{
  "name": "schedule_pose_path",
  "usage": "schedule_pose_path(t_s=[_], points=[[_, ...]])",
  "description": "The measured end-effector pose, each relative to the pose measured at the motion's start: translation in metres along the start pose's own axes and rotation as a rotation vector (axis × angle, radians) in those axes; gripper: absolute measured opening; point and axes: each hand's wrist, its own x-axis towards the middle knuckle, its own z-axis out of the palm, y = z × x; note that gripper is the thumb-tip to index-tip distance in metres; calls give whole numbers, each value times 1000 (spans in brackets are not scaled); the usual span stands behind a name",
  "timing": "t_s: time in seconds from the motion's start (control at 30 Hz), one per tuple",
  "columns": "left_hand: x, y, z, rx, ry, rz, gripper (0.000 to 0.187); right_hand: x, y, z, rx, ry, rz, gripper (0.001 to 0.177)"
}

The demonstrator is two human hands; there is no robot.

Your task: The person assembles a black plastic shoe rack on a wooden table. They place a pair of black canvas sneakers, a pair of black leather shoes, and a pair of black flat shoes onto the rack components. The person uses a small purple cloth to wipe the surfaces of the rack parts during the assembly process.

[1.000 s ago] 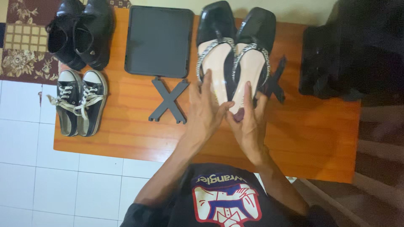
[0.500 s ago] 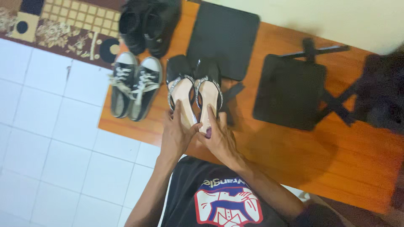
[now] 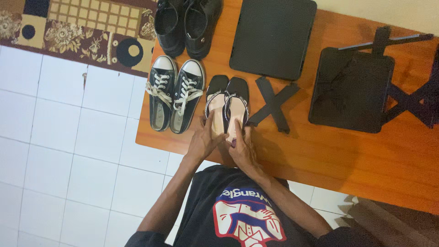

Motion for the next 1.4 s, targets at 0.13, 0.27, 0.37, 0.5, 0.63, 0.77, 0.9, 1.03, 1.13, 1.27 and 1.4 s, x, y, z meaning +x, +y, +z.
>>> schedule_pose_path(t_s=[0.13,0.27,0.37,0.5,0.63,0.77,0.9,1.03,1.13,1.27,1.4], points=[[5,-7,0,-32,106,100,103,3,-4,5,-6,47,1,87],[7,-13,3,-53,111,119,102,4,-7,0,-46,176,-222,88],[9,-18,0,6,165,185,100,4,-7,3,-7,144,-151,88],[8,-19,3,30,171,106,97,6,4,15,-22,53,-3,87],[8,-12,7,86,237,113,94,10,14,16,-156,-15,3,87],[4,-4,11,88,296,83,89,15,1,14,-216,-12,29,87],[1,1,5,185,287,50,88,20,-18,-19,-280,-189,66,90],[-2,21,8,237,430,198,80,8,-15,-69,-64,-165,96,77],[15,56,31,147,401,358,63,-3,27,-102,310,-70,334,46],[46,131,89,-101,28,361,59,1,117,-161,537,245,544,30],[105,200,158,115,119,543,88,35,169,-227,-207,393,118,32]])
